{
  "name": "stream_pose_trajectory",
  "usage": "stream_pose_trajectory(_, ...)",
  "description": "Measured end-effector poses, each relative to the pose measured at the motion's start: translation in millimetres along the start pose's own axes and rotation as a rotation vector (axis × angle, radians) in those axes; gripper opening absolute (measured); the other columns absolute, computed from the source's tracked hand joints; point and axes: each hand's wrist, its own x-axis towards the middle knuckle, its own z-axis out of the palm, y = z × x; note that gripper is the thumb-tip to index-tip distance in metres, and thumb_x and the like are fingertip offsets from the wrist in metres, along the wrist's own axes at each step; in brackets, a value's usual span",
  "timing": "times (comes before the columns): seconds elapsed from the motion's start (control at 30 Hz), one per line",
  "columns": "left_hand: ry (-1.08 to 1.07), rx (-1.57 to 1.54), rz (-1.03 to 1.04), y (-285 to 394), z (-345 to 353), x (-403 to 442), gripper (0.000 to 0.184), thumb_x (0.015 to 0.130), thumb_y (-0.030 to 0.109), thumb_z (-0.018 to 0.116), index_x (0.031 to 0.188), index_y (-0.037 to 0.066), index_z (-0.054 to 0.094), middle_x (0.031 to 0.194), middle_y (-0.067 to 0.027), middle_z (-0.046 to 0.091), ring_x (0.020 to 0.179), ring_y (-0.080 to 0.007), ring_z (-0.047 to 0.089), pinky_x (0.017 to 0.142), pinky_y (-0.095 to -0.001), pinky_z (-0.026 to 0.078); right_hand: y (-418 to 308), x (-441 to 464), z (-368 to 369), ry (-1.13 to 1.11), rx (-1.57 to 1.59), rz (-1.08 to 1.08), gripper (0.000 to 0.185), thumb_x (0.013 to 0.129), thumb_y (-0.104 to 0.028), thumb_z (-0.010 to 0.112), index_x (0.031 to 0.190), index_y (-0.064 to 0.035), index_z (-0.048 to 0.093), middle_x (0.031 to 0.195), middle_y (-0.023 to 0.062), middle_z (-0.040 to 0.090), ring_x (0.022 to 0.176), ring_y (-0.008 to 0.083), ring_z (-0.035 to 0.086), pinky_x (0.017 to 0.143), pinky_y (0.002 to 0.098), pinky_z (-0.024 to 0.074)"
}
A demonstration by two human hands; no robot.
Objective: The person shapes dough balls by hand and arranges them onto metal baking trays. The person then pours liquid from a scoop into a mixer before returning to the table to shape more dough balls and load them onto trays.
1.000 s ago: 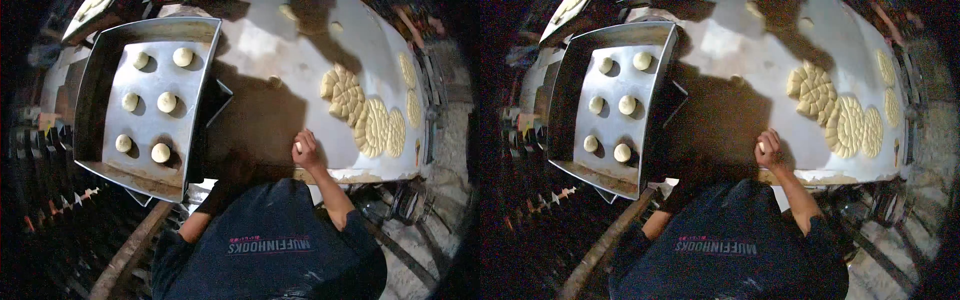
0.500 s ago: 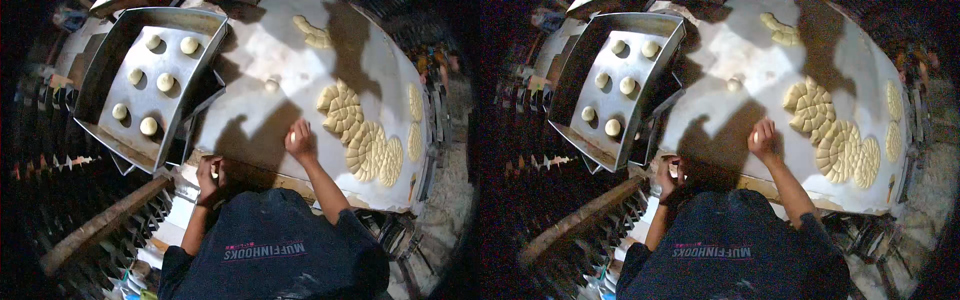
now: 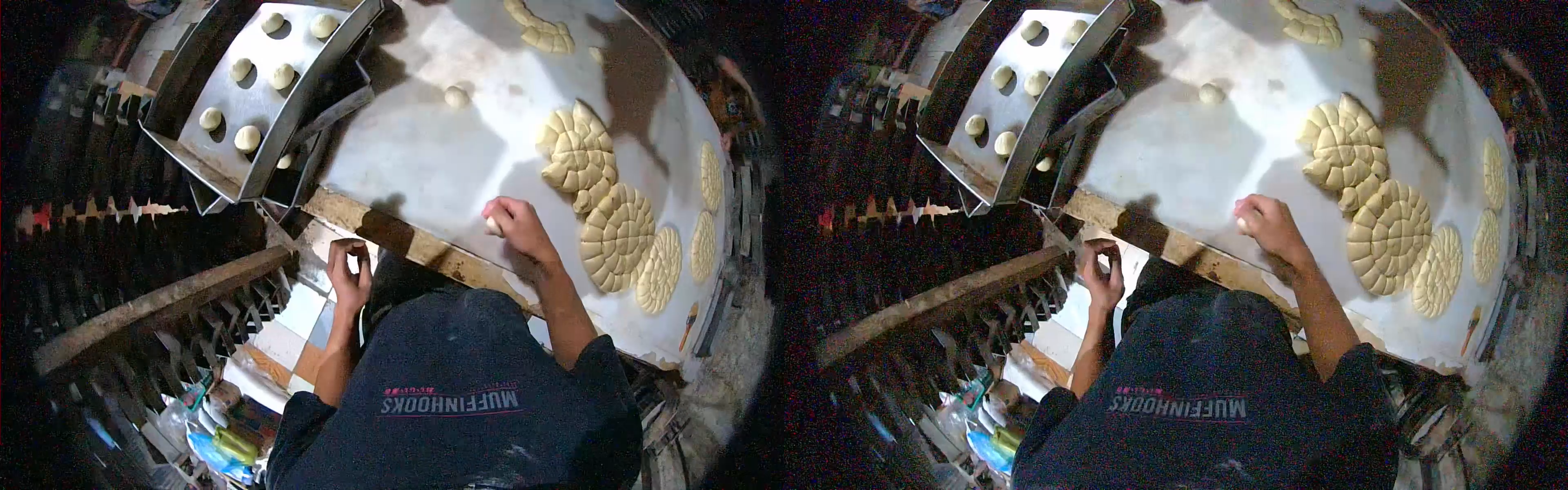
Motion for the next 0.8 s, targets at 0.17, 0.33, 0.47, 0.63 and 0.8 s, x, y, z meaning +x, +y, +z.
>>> stream_pose_trajectory(0.17,0.068,0.076,0.018,18,6,3,0.023,0.075,-0.013,0.059,0.094,0.000,0.059,0.085,-0.0111,0.057,0.072,-0.0192,0.057,0.066,-0.0281,0.047,-48,-6,23,0.175,-0.094,-0.549,0.021,0.083,-0.010,0.064,0.100,0.0009,0.059,0.096,0.0170,0.060,0.090,0.0313,0.062,0.075,0.0360,0.0527)
stream_pose_trajectory(0.33,0.087,0.024,0.001,23,13,5,0.019,0.078,-0.007,0.063,0.094,0.000,0.060,0.085,-0.0107,0.058,0.073,-0.0190,0.060,0.068,-0.0281,0.048,10,19,41,0.234,-0.371,-0.524,0.047,0.070,-0.010,0.073,0.112,0.0025,0.055,0.107,0.0209,0.058,0.102,0.0351,0.057,0.090,0.0420,0.0455)
stream_pose_trajectory(0.47,-0.027,-0.010,-0.028,33,28,16,0.025,0.081,0.003,0.069,0.104,0.000,0.058,0.089,-0.0134,0.060,0.077,-0.0225,0.062,0.069,-0.0308,0.050,37,26,36,0.094,-0.213,-0.255,0.065,0.063,-0.007,0.070,0.122,0.0058,0.048,0.114,0.0230,0.056,0.108,0.0381,0.052,0.097,0.0444,0.0409)
stream_pose_trajectory(0.63,-0.331,0.028,0.187,66,87,55,0.043,0.081,0.014,0.070,0.118,0.001,0.052,0.108,-0.0197,0.056,0.100,-0.0355,0.058,0.088,-0.0409,0.048,36,19,12,0.286,-0.506,-0.619,0.064,0.065,-0.010,0.066,0.126,-0.0001,0.052,0.115,0.0202,0.058,0.108,0.0333,0.056,0.092,0.0388,0.0478)
stream_pose_trajectory(0.8,-0.474,0.191,0.349,48,140,56,0.040,0.083,0.013,0.068,0.118,0.002,0.052,0.108,-0.0202,0.057,0.097,-0.0353,0.059,0.088,-0.0387,0.047,4,-17,0,0.284,-0.376,-0.413,0.061,0.068,-0.003,0.063,0.128,-0.0032,0.052,0.118,0.0163,0.057,0.105,0.0287,0.058,0.086,0.0354,0.0517)
